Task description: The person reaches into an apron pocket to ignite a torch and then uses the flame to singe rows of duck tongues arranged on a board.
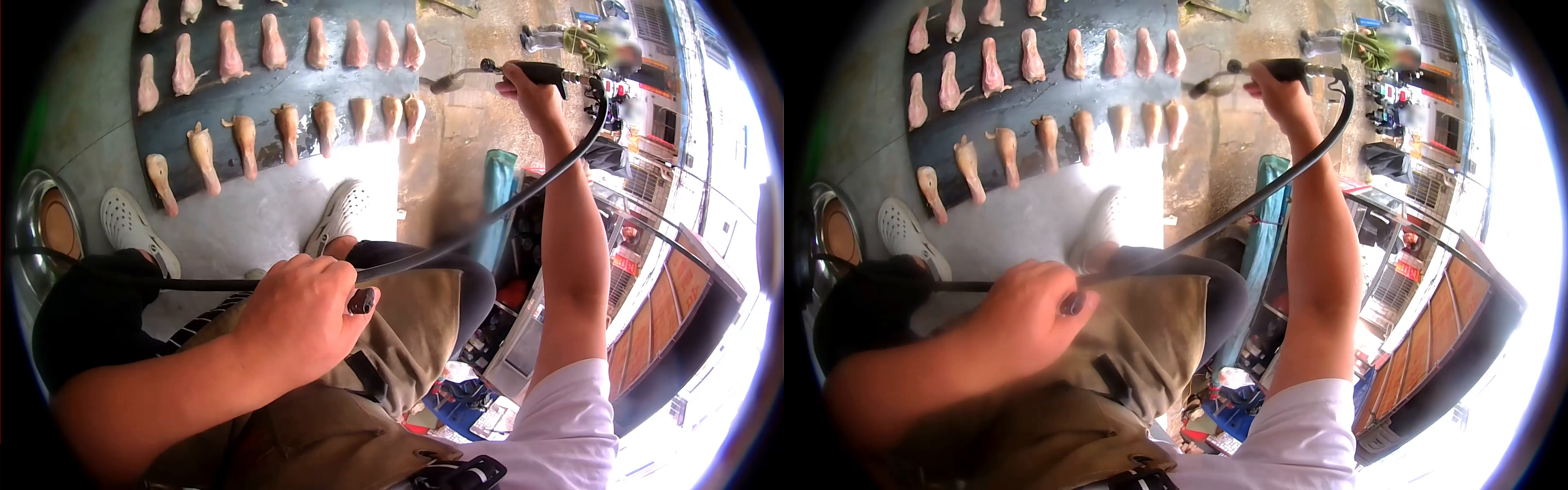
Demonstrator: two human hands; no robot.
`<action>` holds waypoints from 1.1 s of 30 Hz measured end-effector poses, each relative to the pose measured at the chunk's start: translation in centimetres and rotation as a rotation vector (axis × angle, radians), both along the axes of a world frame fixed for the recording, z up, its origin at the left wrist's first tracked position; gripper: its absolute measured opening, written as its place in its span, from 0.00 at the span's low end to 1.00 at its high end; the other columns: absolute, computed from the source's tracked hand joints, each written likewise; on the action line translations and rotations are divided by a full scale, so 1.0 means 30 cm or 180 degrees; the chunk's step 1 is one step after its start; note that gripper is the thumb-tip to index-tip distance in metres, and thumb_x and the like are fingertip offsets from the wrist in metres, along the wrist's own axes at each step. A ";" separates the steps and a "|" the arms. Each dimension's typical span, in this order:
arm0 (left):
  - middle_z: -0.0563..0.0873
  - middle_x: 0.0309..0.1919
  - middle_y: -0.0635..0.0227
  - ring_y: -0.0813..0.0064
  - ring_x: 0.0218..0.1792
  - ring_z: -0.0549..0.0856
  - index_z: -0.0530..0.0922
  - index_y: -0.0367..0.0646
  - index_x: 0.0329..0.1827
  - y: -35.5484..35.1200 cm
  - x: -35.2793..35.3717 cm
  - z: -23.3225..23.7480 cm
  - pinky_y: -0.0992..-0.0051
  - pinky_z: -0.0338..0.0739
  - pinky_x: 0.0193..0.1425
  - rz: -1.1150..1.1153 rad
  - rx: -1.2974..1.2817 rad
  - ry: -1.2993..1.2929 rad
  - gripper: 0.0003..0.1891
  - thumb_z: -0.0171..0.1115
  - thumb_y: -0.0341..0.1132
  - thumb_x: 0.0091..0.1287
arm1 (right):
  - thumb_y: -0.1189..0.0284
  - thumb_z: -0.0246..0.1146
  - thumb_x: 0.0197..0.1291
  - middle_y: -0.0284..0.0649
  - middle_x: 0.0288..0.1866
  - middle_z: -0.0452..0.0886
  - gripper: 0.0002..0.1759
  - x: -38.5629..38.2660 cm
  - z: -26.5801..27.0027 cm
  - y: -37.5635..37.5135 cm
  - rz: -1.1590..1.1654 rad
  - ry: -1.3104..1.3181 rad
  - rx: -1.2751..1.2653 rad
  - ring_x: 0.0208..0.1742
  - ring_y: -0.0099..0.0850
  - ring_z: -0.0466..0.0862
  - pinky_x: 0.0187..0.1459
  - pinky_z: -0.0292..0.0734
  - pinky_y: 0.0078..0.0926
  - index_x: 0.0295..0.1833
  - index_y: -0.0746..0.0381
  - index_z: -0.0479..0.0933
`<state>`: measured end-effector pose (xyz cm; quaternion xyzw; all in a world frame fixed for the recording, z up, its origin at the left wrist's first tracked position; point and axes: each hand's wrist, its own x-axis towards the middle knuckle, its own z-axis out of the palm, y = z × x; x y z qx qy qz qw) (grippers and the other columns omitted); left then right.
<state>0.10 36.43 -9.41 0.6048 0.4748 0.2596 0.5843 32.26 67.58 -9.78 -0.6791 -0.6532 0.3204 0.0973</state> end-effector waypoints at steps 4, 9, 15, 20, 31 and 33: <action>0.84 0.29 0.52 0.48 0.36 0.83 0.75 0.37 0.30 -0.019 0.006 0.011 0.53 0.76 0.45 -0.0087 0.0089 0.0086 0.13 0.64 0.38 0.66 | 0.67 0.65 0.66 0.44 0.34 0.87 0.15 0.032 0.021 -0.062 -0.0120 0.0202 0.0089 0.35 0.31 0.89 0.40 0.86 0.26 0.46 0.71 0.84; 0.84 0.28 0.51 0.47 0.34 0.83 0.75 0.37 0.28 -0.045 0.016 0.013 0.52 0.77 0.43 -0.0229 0.0140 0.0154 0.15 0.64 0.39 0.66 | 0.66 0.64 0.66 0.45 0.34 0.89 0.15 0.101 0.003 -0.151 -0.0398 0.0283 0.0421 0.34 0.28 0.88 0.39 0.83 0.24 0.47 0.68 0.85; 0.84 0.27 0.50 0.46 0.34 0.83 0.76 0.37 0.28 -0.060 0.019 0.040 0.51 0.77 0.43 -0.0504 0.0072 0.0347 0.17 0.63 0.42 0.69 | 0.67 0.61 0.68 0.47 0.32 0.87 0.15 0.148 -0.029 -0.287 -0.0695 0.0480 0.0777 0.33 0.29 0.88 0.37 0.85 0.25 0.48 0.70 0.83; 0.85 0.28 0.48 0.45 0.36 0.84 0.77 0.36 0.27 -0.077 0.034 0.054 0.50 0.77 0.44 -0.0702 -0.0002 0.0542 0.19 0.61 0.44 0.70 | 0.65 0.61 0.69 0.44 0.32 0.87 0.15 0.202 -0.058 -0.369 -0.0972 0.0551 0.0910 0.33 0.28 0.88 0.38 0.83 0.24 0.48 0.67 0.82; 0.85 0.27 0.47 0.43 0.35 0.85 0.78 0.35 0.28 -0.124 0.069 0.033 0.50 0.78 0.43 -0.0827 0.0237 0.0679 0.21 0.59 0.47 0.71 | 0.62 0.61 0.71 0.43 0.38 0.89 0.20 0.248 -0.097 -0.471 -0.1117 0.0730 0.1116 0.37 0.28 0.88 0.43 0.81 0.23 0.57 0.67 0.80; 0.85 0.27 0.46 0.43 0.35 0.85 0.78 0.35 0.28 -0.125 0.070 0.043 0.50 0.78 0.43 -0.0833 0.0240 0.0684 0.21 0.59 0.47 0.71 | 0.62 0.61 0.71 0.42 0.38 0.89 0.19 0.249 -0.091 -0.484 -0.1179 0.0604 0.1007 0.38 0.28 0.88 0.44 0.81 0.24 0.57 0.66 0.80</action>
